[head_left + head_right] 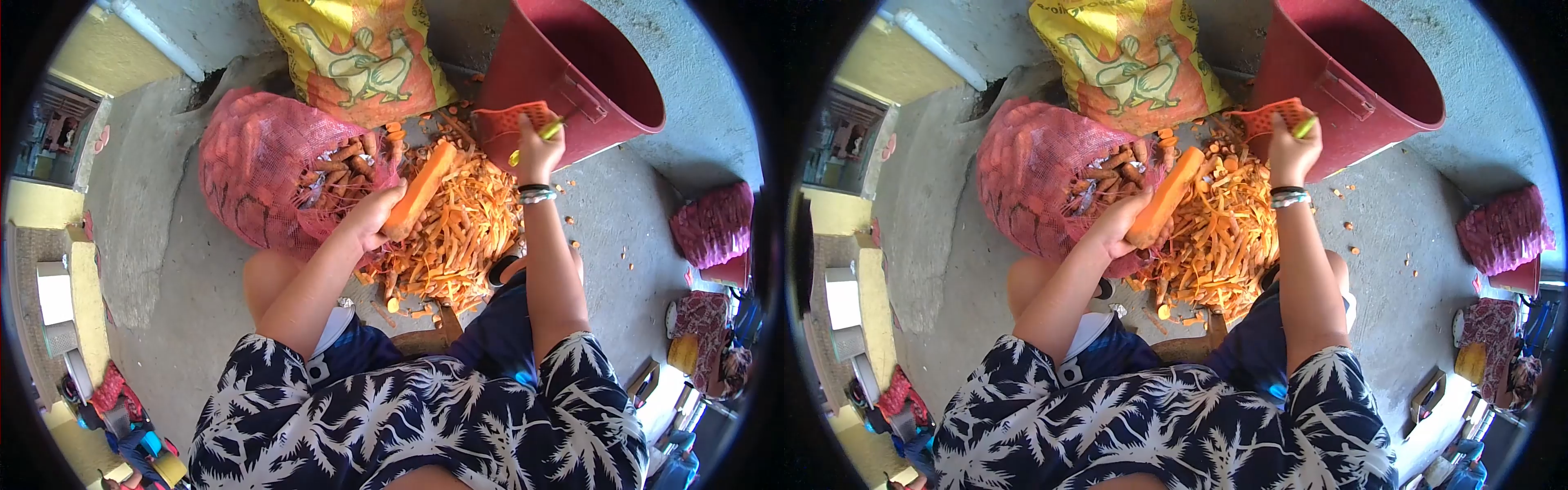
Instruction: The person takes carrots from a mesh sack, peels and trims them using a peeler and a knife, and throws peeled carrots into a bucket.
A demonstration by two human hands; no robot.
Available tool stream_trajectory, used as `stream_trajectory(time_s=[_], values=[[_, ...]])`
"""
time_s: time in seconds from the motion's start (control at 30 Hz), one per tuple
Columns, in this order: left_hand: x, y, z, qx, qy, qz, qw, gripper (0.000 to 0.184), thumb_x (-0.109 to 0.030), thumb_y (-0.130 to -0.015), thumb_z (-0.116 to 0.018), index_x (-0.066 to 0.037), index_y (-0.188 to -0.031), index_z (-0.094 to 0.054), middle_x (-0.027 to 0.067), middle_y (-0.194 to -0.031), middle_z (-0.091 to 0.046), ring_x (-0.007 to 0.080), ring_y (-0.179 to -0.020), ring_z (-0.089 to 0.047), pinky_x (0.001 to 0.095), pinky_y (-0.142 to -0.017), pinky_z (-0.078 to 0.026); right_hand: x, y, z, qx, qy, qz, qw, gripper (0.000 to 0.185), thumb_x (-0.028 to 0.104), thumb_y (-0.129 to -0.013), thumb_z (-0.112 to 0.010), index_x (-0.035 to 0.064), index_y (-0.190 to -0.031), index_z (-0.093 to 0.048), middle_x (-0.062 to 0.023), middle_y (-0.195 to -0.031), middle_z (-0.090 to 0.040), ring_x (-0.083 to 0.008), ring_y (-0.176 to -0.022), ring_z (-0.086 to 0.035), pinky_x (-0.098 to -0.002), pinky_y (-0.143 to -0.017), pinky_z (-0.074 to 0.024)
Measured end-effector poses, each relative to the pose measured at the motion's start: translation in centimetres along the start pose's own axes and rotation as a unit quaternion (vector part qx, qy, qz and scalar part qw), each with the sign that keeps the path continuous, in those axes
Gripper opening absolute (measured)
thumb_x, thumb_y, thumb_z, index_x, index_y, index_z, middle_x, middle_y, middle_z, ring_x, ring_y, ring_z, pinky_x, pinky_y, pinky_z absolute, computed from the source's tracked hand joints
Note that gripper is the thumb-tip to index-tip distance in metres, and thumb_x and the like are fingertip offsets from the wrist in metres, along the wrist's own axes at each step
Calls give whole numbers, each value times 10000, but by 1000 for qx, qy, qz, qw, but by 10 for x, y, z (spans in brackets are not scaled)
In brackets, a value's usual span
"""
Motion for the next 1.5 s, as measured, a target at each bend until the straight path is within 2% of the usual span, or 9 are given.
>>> stream_trajectory(time_s=[0.33, 0.4, 0.53, 0.73, 0.87, 0.93, 1.13, 1.27, 1.5], values=[[-2, -5, -10, -48, 78, -25, 996, 335, -356, -924, -395, -76, -1061, -516, 48, -934, -585, 163, -804, -576, 302, -720, -482, 27, 71, -21, 346, 49, -92, 932, 337, 17, -721, -686, 23, -1028, -547, -33, -829, -613, -75, -636, -555, -200, -529, -453], [4, -10, -7, -32, 51, -7, 998, 302, -377, -928, -366, -114, -948, -512, 10, -675, -532, 80, -484, -438, 244, -448, -393, 24, 54, -23, 243, 17, -71, 967, 266, -12, -726, -669, 31, -971, -571, -36, -858, -622, -85, -705, -567, -226, -603, -482], [2, -6, -3, 11, 24, -2, 1000, 297, -356, -934, -363, -90, -949, -494, 36, -736, -559, 102, -545, -506, 248, -469, -419, 5, 1, -1, -40, 19, 43, 998, 263, -18, -732, -661, 41, -966, -554, -37, -815, -618, -69, -606, -549, -209, -512, -462], [-4, -6, -1, -6, -1, -24, 1000, 334, -366, -923, -390, -77, -1045, -504, 44, -787, -576, 134, -673, -577, 259, -560, -473, 22, 57, -15, 256, 5, -115, 960, 322, 50, -722, -698, 41, -1012, -559, 4, -740, -584, -43, -526, -493, -183, -422, -380], [3, -13, 12, 116, 47, -12, 992, 327, -341, -924, -385, -66, -1052, -505, 75, -805, -586, 154, -681, -579, 278, -578, -480, -2, 3, 1, 18, 62, 102, 993, 243, 24, -745, -663, 38, -967, -565, -20, -765, -604, -51, -525, -509, -187, -427, -406], [0, -5, 7, 112, 55, -23, 992, 325, -327, -926, -374, -62, -1066, -501, 98, -804, -587, 170, -670, -573, 283, -568, -478, 14, -4, 10, -3, -66, -37, 997, 199, 16, -762, -641, 38, -934, -542, -35, -759, -608, -51, -503, -506, -176, -408, -397], [-2, -6, 2, 164, 110, 16, 980, 329, -317, -923, -372, -53, -1073, -498, 108, -788, -575, 187, -653, -561, 289, -561, -472, 32, 48, -7, 268, 19, -50, 962, 304, 40, -745, -672, 35, -1021, -545, -15, -758, -600, -54, -545, -514, -171, -446, -402], [-6, -1, -3, 180, 106, 20, 978, 345, -339, -921, -387, -45, -1062, -499, 105, -785, -574, 181, -649, -561, 288, -555, -470, 14, -2, 10, -6, -46, -5, 999, 213, 27, -750, -663, 45, -929, -550, -10, -729, -598, -41, -515, -495, -175, -436, -408], [2, -12, 9, 49, -53, -5, 997, 427, -430, -900, -418, -24, -977, -529, 72, -767, -577, 159, -618, -562, 278, -562, -462, 18, 11, 3, 91, 138, 70, 984, 199, 39, -748, -657, 1, -917, -559, -50, -757, -619, -80, -601, -562, -210, -524, -449]])
Point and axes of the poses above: each hand's wrist, its own y-axis away from the middle knuckle, its own z-axis out of the back of the hand, x = y × z, the point moved 1 cm from there along -y, towards the middle knuckle
